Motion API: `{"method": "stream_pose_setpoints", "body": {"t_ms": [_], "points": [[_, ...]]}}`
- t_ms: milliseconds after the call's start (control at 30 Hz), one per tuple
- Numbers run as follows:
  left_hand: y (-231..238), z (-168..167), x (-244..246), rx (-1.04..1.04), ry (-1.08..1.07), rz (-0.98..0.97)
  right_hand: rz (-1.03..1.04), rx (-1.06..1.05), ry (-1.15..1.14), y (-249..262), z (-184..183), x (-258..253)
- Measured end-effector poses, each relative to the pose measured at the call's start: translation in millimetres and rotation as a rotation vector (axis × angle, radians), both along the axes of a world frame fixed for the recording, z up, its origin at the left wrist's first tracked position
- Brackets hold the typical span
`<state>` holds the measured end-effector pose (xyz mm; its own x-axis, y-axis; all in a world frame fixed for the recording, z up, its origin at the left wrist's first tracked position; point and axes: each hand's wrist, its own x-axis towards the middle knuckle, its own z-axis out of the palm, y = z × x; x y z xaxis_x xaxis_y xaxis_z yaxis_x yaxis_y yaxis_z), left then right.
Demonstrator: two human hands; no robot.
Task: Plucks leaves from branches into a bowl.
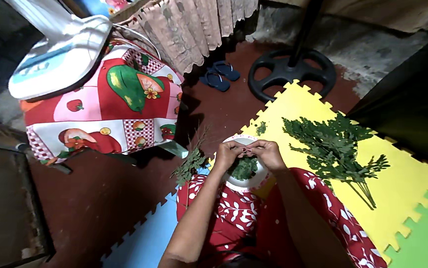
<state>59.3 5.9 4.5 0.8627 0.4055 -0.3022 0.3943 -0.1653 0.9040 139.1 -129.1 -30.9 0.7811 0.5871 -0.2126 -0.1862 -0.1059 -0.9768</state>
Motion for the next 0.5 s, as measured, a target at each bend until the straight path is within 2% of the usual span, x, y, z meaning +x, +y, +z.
{"method": "stream_pose_setpoints", "body": {"t_ms": [100,167,233,367,500], "points": [[5.0,17.1,0.2,0.29,0.14,-0.234,0.092,-0.107,-0.136,-2.8,3.9,0.2],[5.9,19.5,1.0,0.311,0.15,-0.247,0.075,-0.082,-0.141,-2.4,4.7,-0.6],[4.0,11.4,1.2,0.196,0.08,-0.143,0.034,0.009,-0.078,-1.4,0.7,0.4],[-6.5,-6.1,-1.4,-0.173,-0.056,0.099,0.013,0.116,0.077,-0.8,-5.4,2.1],[-3.8,-4.2,-4.2,-0.292,-0.047,0.182,-0.007,0.098,0.195,-5.3,-0.6,6.9]]}}
